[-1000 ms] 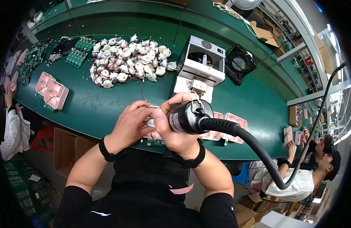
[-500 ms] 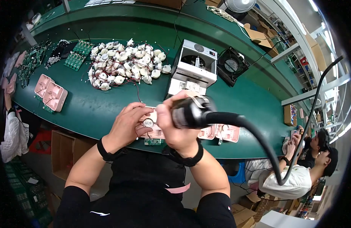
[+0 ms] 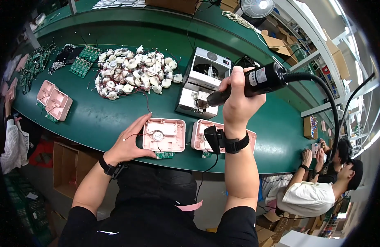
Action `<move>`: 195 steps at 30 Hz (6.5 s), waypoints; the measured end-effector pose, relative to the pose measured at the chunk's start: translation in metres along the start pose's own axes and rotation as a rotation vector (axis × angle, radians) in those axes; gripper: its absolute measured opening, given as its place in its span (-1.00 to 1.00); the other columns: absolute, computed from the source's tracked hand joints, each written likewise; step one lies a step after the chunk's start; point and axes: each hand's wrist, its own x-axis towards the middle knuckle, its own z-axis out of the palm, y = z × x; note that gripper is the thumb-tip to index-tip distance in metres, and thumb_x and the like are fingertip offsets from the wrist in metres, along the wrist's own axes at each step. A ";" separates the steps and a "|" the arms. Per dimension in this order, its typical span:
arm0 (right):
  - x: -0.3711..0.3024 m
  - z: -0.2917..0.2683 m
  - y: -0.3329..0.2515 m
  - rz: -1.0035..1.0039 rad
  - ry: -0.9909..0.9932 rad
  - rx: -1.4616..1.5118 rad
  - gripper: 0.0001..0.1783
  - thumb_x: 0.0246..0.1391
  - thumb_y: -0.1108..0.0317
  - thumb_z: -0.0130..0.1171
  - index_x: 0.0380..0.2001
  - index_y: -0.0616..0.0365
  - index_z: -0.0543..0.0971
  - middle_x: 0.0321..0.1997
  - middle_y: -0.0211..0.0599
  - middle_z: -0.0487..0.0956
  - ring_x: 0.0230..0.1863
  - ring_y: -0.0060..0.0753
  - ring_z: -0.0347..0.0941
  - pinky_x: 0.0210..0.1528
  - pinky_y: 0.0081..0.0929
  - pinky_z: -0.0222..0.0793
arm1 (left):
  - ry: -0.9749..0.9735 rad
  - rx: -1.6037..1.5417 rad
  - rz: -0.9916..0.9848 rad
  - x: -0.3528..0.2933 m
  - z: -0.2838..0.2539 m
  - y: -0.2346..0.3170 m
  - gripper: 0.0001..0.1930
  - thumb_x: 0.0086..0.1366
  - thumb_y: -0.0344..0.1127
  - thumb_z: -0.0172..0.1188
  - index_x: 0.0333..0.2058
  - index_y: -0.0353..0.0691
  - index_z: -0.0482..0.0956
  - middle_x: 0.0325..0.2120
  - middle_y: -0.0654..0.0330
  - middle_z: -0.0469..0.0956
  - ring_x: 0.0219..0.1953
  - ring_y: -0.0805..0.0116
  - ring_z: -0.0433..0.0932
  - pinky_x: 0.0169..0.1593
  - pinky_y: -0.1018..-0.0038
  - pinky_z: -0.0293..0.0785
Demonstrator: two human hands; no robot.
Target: Assemble electronic components into plastic housings using an electric screwdriver.
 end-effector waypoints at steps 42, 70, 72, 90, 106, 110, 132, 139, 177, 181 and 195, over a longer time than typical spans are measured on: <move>-0.116 0.059 -0.028 0.150 -0.348 0.247 -0.64 0.20 0.41 0.18 -0.09 0.10 0.22 -0.50 -0.27 0.42 -0.65 -0.42 0.34 -0.55 -0.42 0.39 | 0.140 0.135 0.142 -0.005 0.012 -0.016 0.19 -0.15 0.09 0.60 0.41 -0.17 0.13 0.26 -0.04 0.37 0.27 -0.08 0.37 0.32 0.15 0.30; -0.214 -0.210 -0.114 0.450 0.487 -0.363 -0.73 0.15 0.59 0.15 -0.15 0.20 0.31 -0.57 -0.31 0.46 -0.62 -0.41 0.47 -0.48 -0.43 0.45 | -0.119 0.270 0.220 0.138 0.221 0.099 0.24 -0.15 0.12 0.59 0.38 -0.41 0.10 0.26 -0.15 0.35 0.30 -0.09 0.34 0.34 0.14 0.26; -0.216 -0.216 -0.129 0.454 0.539 -0.376 -0.73 0.15 0.59 0.16 -0.15 0.19 0.32 -0.56 -0.32 0.46 -0.63 -0.41 0.47 -0.48 -0.43 0.45 | -0.110 0.271 0.259 0.159 0.253 0.119 0.24 -0.14 0.15 0.58 0.38 -0.42 0.09 0.26 -0.16 0.34 0.30 -0.09 0.34 0.34 0.13 0.26; -0.217 -0.172 -0.109 0.459 0.411 -0.176 -0.94 0.27 0.43 0.16 -0.25 0.19 0.53 -0.47 -0.27 0.50 -0.54 -0.32 0.43 -0.44 -0.38 0.41 | 0.165 0.243 0.380 0.038 0.045 0.067 -0.40 0.19 -0.11 0.42 0.12 -0.28 0.48 0.08 -0.03 0.52 0.10 -0.04 0.53 0.15 0.18 0.49; -0.170 -0.044 -0.080 0.468 0.133 0.055 -0.84 0.22 0.47 0.19 -0.18 0.24 0.45 -0.48 -0.27 0.49 -0.56 -0.36 0.41 -0.47 -0.42 0.41 | 0.577 1.049 -0.504 -0.102 -0.299 -0.124 -0.84 0.15 -0.33 0.32 -0.30 -0.24 0.66 -0.41 0.02 0.65 -0.25 -0.02 0.65 -0.14 0.16 0.58; -0.173 -0.053 -0.069 0.512 0.204 0.027 -0.67 0.13 0.48 0.18 -0.11 0.12 0.28 -0.55 -0.35 0.39 -0.72 -0.46 0.33 -0.62 -0.49 0.35 | 0.570 0.932 -0.399 -0.089 -0.263 -0.112 -0.87 0.11 -0.35 0.34 -0.40 -0.25 0.62 -0.49 0.07 0.65 -0.35 0.05 0.64 -0.23 0.19 0.57; 0.009 0.008 0.007 0.070 -0.040 -0.034 -0.84 0.25 0.42 0.17 -0.25 0.26 0.43 -0.54 -0.33 0.44 -0.61 -0.44 0.39 -0.51 -0.46 0.37 | 0.358 0.438 -0.238 0.012 0.032 0.048 -0.80 0.07 -0.27 0.42 -0.52 -0.23 0.59 -0.62 0.17 0.60 -0.52 0.16 0.62 -0.43 0.28 0.49; -0.009 -0.010 -0.022 0.155 -0.049 0.010 -0.85 0.25 0.44 0.14 -0.20 0.25 0.40 -0.53 -0.32 0.42 -0.63 -0.45 0.38 -0.53 -0.45 0.37 | 0.165 0.385 -0.055 0.038 -0.011 0.071 -0.78 0.12 -0.23 0.41 -0.36 -0.24 0.68 -0.47 0.06 0.67 -0.42 0.09 0.67 -0.32 0.24 0.56; -0.084 -0.058 -0.087 0.218 -0.067 0.077 -0.58 0.15 0.28 0.22 -0.08 0.12 0.23 -0.51 -0.32 0.37 -0.67 -0.51 0.29 -0.55 -0.50 0.40 | 0.047 -0.576 -0.291 0.095 -0.134 0.009 -0.57 0.43 -0.35 0.15 0.23 -0.24 0.41 0.04 0.19 0.58 0.02 0.48 0.55 0.02 0.58 0.48; -0.086 -0.061 -0.091 0.212 -0.057 0.068 -0.57 0.15 0.27 0.23 -0.08 0.11 0.23 -0.51 -0.33 0.37 -0.67 -0.51 0.29 -0.54 -0.49 0.40 | 0.037 -0.314 -0.166 0.093 -0.128 0.021 -0.61 0.42 -0.39 0.16 0.19 -0.25 0.43 0.05 0.18 0.58 0.02 0.50 0.54 0.06 0.55 0.48; -0.103 -0.081 -0.096 0.246 -0.063 0.137 -0.53 0.14 0.45 0.24 -0.05 0.11 0.17 -0.48 -0.29 0.43 -0.57 -0.48 0.38 -0.43 -0.42 0.47 | -0.291 -0.292 -0.077 0.063 -0.010 0.087 -0.60 0.31 -0.45 0.25 0.12 -0.26 0.45 0.00 0.09 0.60 -0.04 0.38 0.62 0.05 0.45 0.53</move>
